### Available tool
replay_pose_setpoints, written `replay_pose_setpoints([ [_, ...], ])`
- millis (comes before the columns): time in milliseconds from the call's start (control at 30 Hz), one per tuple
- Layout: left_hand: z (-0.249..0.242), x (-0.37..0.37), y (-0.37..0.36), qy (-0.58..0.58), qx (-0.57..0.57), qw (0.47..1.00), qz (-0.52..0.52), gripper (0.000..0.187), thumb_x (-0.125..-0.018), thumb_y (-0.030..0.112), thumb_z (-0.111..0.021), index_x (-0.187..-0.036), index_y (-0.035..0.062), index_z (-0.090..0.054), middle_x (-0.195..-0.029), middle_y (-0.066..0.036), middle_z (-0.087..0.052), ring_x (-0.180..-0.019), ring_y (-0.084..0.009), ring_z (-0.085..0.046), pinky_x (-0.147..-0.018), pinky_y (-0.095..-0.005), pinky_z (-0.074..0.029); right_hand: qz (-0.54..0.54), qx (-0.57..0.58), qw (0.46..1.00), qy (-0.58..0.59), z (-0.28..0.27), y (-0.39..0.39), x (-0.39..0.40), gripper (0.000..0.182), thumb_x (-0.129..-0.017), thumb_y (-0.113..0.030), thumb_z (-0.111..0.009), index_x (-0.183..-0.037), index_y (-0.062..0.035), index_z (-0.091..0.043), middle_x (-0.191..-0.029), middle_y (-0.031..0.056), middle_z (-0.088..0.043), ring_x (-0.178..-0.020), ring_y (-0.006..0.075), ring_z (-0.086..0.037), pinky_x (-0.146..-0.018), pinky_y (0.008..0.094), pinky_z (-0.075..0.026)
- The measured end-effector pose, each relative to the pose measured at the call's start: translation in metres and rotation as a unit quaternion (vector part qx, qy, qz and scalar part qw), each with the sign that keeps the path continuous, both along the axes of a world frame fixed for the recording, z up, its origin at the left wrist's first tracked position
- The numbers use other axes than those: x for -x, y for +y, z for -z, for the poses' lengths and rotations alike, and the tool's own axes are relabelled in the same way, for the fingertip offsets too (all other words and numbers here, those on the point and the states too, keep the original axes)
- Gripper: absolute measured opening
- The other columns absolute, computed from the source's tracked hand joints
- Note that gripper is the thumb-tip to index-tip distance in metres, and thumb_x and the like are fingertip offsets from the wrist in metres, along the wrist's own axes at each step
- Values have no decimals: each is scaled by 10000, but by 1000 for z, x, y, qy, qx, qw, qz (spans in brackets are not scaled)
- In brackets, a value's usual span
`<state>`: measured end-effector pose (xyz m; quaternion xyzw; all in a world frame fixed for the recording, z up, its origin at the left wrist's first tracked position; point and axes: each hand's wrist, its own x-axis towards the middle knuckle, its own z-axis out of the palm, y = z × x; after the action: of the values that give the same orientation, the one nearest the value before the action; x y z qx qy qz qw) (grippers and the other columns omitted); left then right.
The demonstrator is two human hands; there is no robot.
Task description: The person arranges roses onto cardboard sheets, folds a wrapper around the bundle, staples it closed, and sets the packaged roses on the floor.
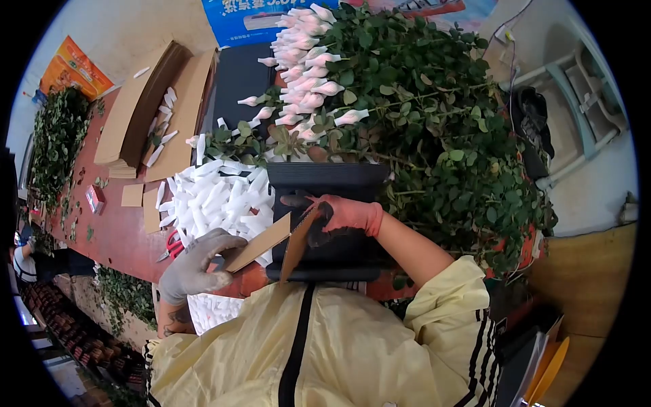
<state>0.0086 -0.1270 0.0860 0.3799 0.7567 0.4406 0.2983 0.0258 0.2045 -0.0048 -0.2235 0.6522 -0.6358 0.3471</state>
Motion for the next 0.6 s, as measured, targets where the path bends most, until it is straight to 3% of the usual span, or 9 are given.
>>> replay_pose_setpoints([
  [67,0,2,-1,-7,11,1000,-4,624,-728,463,-648,-1131,0,-538,-954,-157,-560,-884,-296,-558,-801,-362,-439,11,54,998,-37,-3,-3,-2,396,-680,-144,-757,-1044,-28,-653,-1351,84,-463,-1288,174,-332,-1031,305,-305],
  [167,-2,14,-21,-74,44,996,-16,637,-716,449,-661,-1131,-17,-534,-957,-139,-569,-887,-248,-563,-796,-341,-444,51,63,997,14,-12,-8,-3,340,-703,-151,-749,-1011,-29,-673,-1394,84,-412,-1310,171,-301,-1042,309,-288],
  [200,4,18,-35,-146,-30,988,-38,646,-730,460,-659,-1124,-36,-534,-949,-103,-570,-883,-182,-548,-786,-307,-444,47,47,998,4,-12,-6,-4,344,-701,-137,-734,-1023,-31,-673,-1411,97,-383,-1332,197,-268,-1068,339,-228],
  [267,8,21,-68,-189,-2,974,-121,685,-750,474,-660,-1168,-46,-501,-961,-73,-549,-882,-144,-520,-781,-283,-437,39,36,999,-7,-7,-2,-5,350,-699,-123,-719,-1034,-33,-673,-1429,110,-354,-1354,223,-234,-1095,368,-167],
  [367,30,44,-121,-86,41,946,-310,694,-791,406,-667,-1260,-41,-418,-999,-71,-525,-870,-140,-497,-784,-287,-437,60,83,993,-67,-9,-4,-5,408,-703,-143,-726,-1093,-49,-651,-1438,104,-340,-1368,204,-204,-1091,347,-196],
  [400,41,46,-124,150,112,929,-319,610,-826,338,-638,-1253,-42,-425,-1020,-91,-541,-880,-124,-511,-751,-274,-448,63,85,992,-69,-6,-3,-6,408,-703,-143,-726,-1093,-49,-651,-1438,104,-340,-1368,204,-204,-1091,347,-196],
  [467,47,46,-119,426,241,840,-234,578,-820,298,-635,-1240,-44,-434,-1077,-153,-558,-920,-159,-556,-728,-302,-463,48,118,988,-92,3,1,-3,428,-709,-155,-728,-1115,-55,-640,-1433,103,-348,-1361,212,-229,-1092,355,-200],
  [533,50,25,-52,28,81,923,-375,481,-805,290,-643,-1130,-43,-523,-1003,-187,-607,-892,-200,-608,-702,-334,-473,38,87,994,-57,14,4,-3,439,-707,-160,-733,-1119,-45,-635,-1430,107,-350,-1349,214,-257,-1089,350,-210],
  [600,49,14,12,26,123,958,-258,362,-801,299,-645,-948,-29,-599,-762,-135,-626,-716,-177,-606,-644,-314,-466,33,102,991,-76,15,4,-1,462,-701,-167,-741,-1127,-30,-626,-1437,111,-336,-1356,218,-243,-1095,355,-196],
])
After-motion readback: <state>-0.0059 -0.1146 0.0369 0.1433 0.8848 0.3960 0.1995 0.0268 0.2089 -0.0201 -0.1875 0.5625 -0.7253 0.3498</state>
